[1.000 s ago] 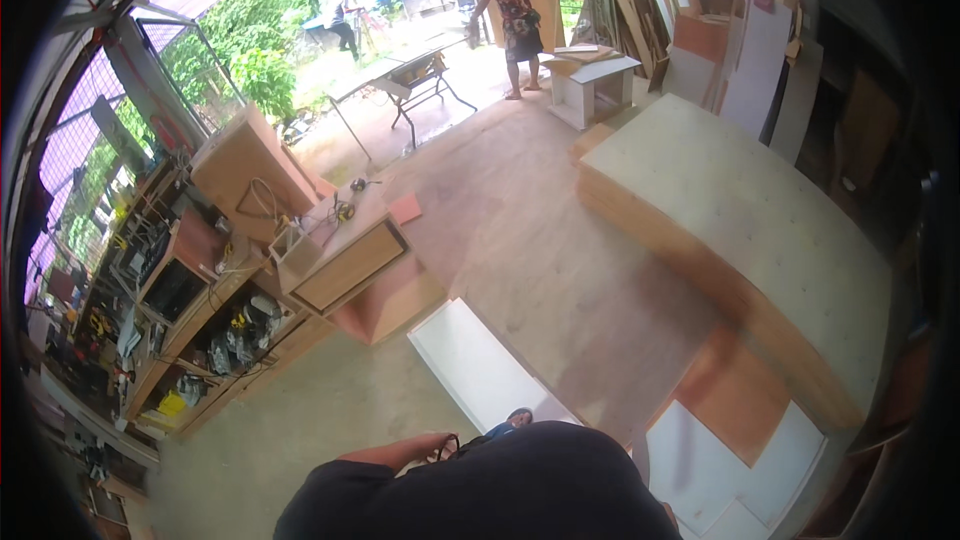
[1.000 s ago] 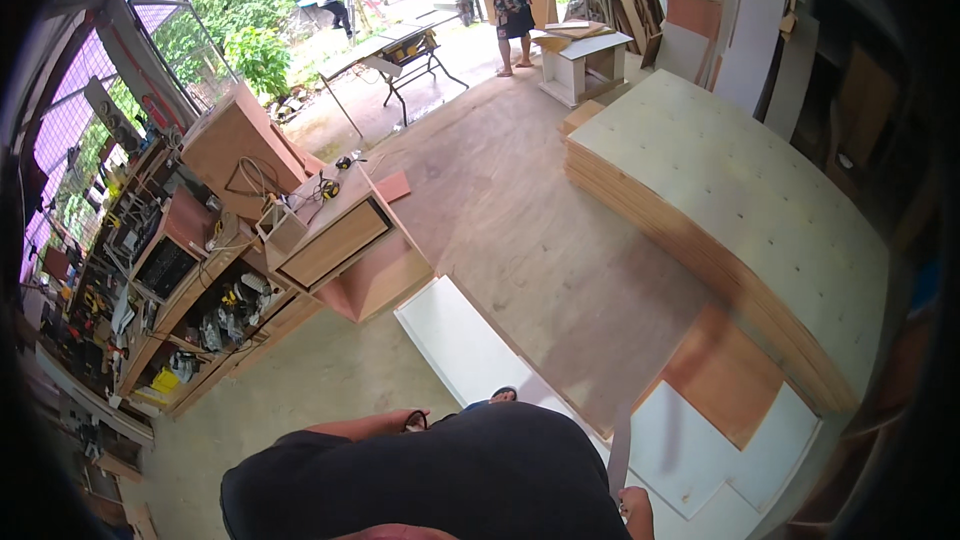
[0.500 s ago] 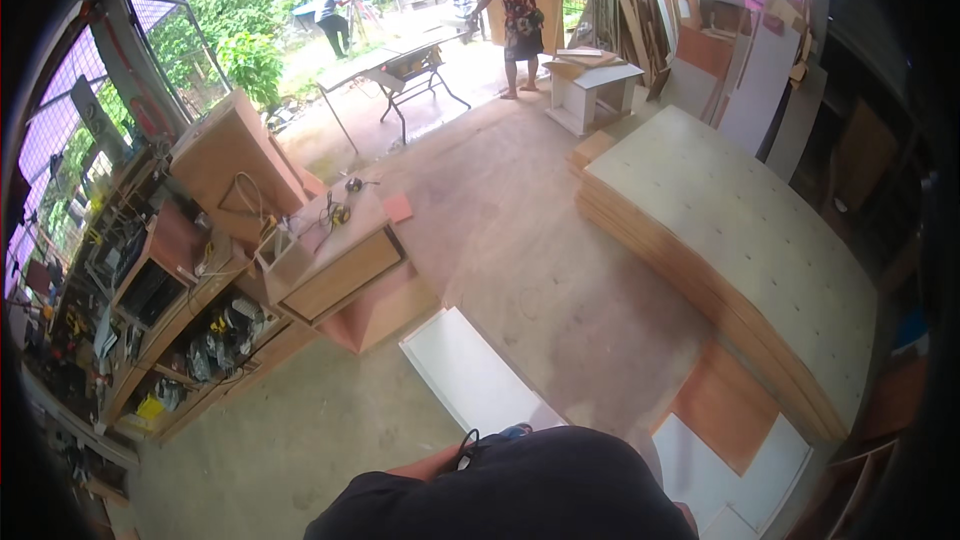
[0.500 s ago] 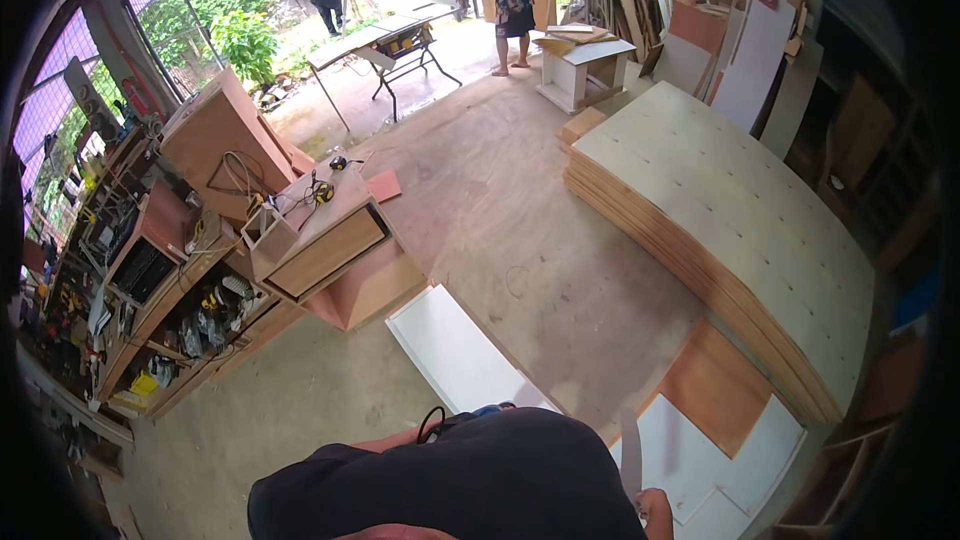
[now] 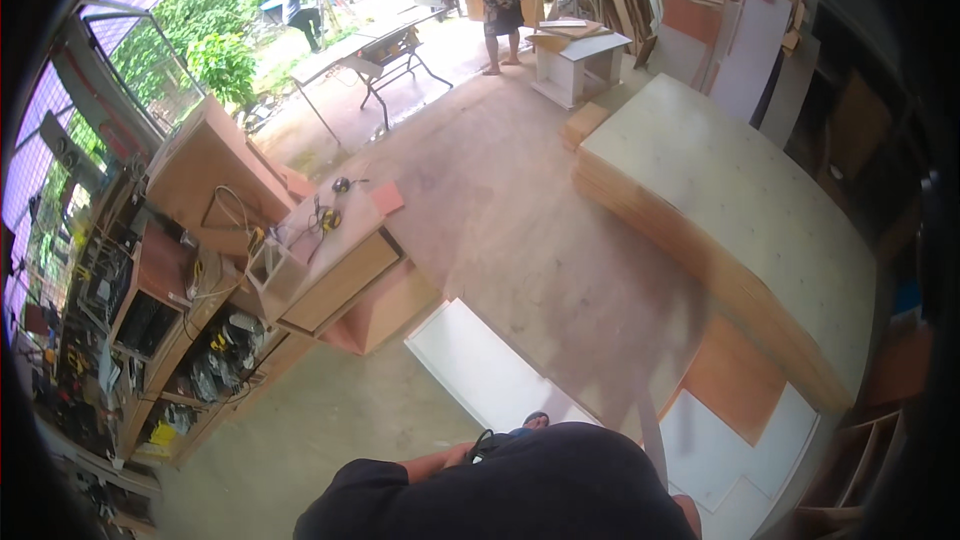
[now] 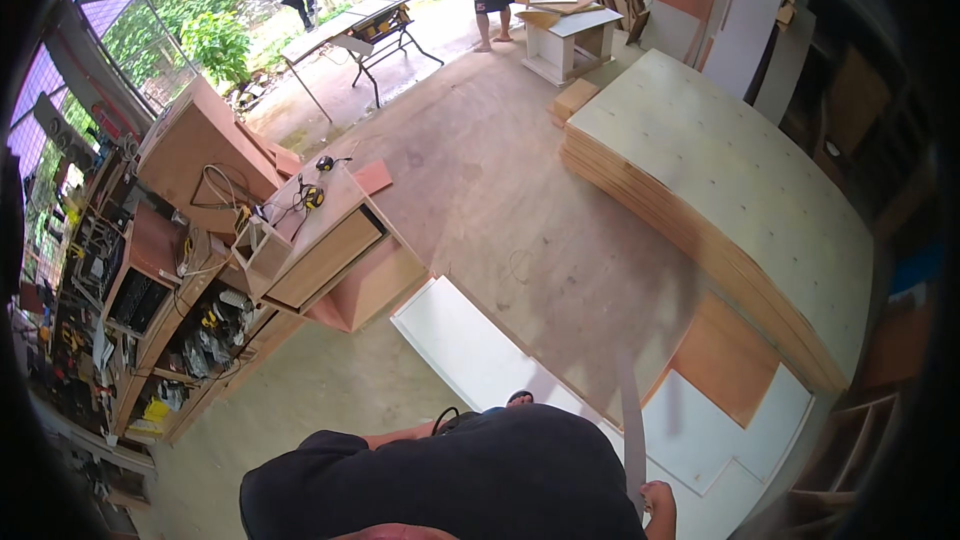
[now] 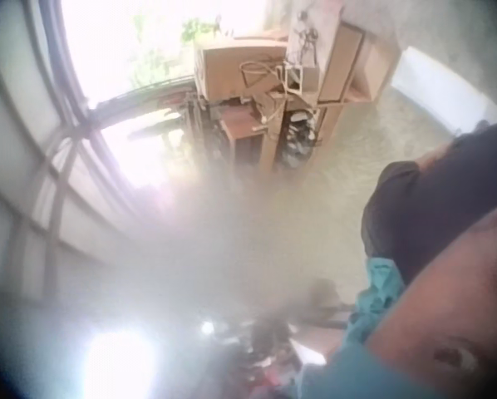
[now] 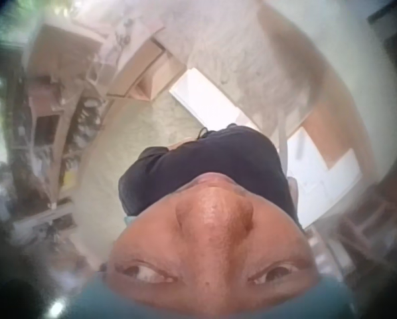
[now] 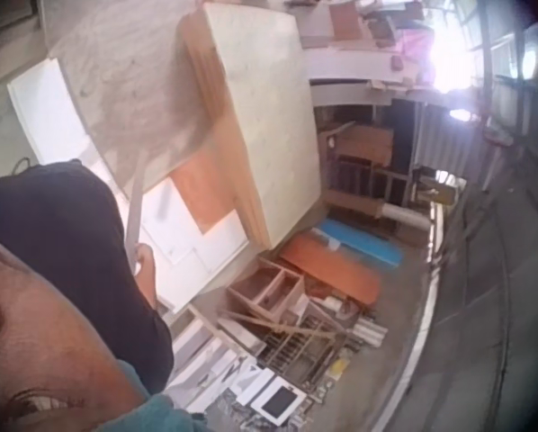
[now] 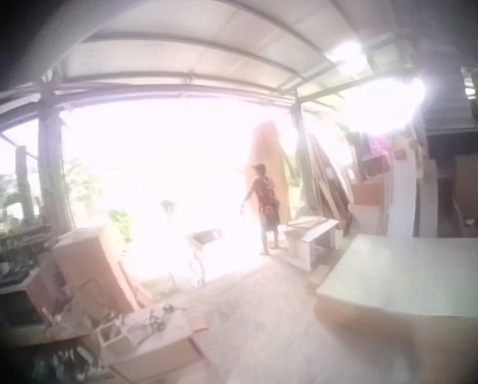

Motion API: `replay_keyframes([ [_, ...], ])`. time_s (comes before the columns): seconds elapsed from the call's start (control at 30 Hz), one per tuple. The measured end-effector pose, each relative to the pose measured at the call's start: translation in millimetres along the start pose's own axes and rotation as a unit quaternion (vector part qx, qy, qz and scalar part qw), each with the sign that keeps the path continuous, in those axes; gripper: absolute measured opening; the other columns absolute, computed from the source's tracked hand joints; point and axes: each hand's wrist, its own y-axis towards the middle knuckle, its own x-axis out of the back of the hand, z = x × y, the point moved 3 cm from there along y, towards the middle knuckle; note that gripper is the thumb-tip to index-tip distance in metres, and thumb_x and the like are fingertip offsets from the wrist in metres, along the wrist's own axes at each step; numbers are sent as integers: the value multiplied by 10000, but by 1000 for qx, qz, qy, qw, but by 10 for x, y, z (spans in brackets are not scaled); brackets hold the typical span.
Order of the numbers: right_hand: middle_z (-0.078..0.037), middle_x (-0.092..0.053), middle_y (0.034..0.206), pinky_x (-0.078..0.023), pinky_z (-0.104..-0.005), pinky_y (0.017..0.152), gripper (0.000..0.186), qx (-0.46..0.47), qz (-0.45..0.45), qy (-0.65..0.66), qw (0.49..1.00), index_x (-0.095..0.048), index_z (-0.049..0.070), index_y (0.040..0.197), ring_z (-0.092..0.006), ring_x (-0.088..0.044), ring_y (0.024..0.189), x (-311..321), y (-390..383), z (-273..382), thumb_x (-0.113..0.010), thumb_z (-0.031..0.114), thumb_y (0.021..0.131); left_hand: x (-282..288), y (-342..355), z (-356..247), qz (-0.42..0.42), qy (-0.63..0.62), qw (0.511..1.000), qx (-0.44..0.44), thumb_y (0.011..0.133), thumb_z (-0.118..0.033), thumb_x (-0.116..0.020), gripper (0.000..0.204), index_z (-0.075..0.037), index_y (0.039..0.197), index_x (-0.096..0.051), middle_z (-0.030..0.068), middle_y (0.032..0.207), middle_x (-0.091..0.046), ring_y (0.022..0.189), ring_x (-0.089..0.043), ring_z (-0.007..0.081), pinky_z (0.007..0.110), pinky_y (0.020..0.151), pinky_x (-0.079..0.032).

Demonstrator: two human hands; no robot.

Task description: The person sands the edge of a white wooden piece with a sanding block. They then apply white tape along the joints of a white wooden cabinet structure by hand and with a small yellow tool.

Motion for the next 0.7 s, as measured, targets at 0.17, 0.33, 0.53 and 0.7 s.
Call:
replay_keyframes([
  [0.17, -134, -651, 799, -479, -437, 533, 208, 22, 9, -60, 998, -680, 56, 1043, -258, -607, 654, -25, -652, 113, -671, 193, 887, 77, -49, 87, -5, 25, 1000, 12, 883, -446, -636, 344, -112, 956, -669, 65, 889, -682, 831, -677, 227, 420, 788, -497],
  [0.33, -125, -664, 824, -488, -439, 619, 197, 71, 7, 49, 996, -686, 31, 969, -244, -598, 706, -174, -488, -694, -619, 189, 871, 52, -14, -207, -9, 110, 994, -5, 883, -439, -638, 340, -109, 955, -669, 68, 875, -681, 820, -677, 232, 421, 784, -499],
  [0.53, -145, -658, 790, -493, -445, 650, 199, 189, -38, 141, 971, -684, 23, 855, -241, -599, 691, -243, -361, -1598, -594, 198, 825, -91, 26, -832, -15, 210, 976, -48, 884, -431, -640, 335, -104, 955, -669, 72, 858, -680, 807, -678, 236, 423, 780, -502],
  [0.7, -121, -658, 771, -502, -434, 577, 268, 12, -25, 196, 980, -699, 30, 890, -240, -616, 643, -116, -364, -1737, -607, 281, 869, -312, 3, -2019, -41, 313, 944, -99, 884, -424, -642, 332, -101, 954, -669, 75, 843, -679, 796, -678, 241, 425, 776, -504],
])
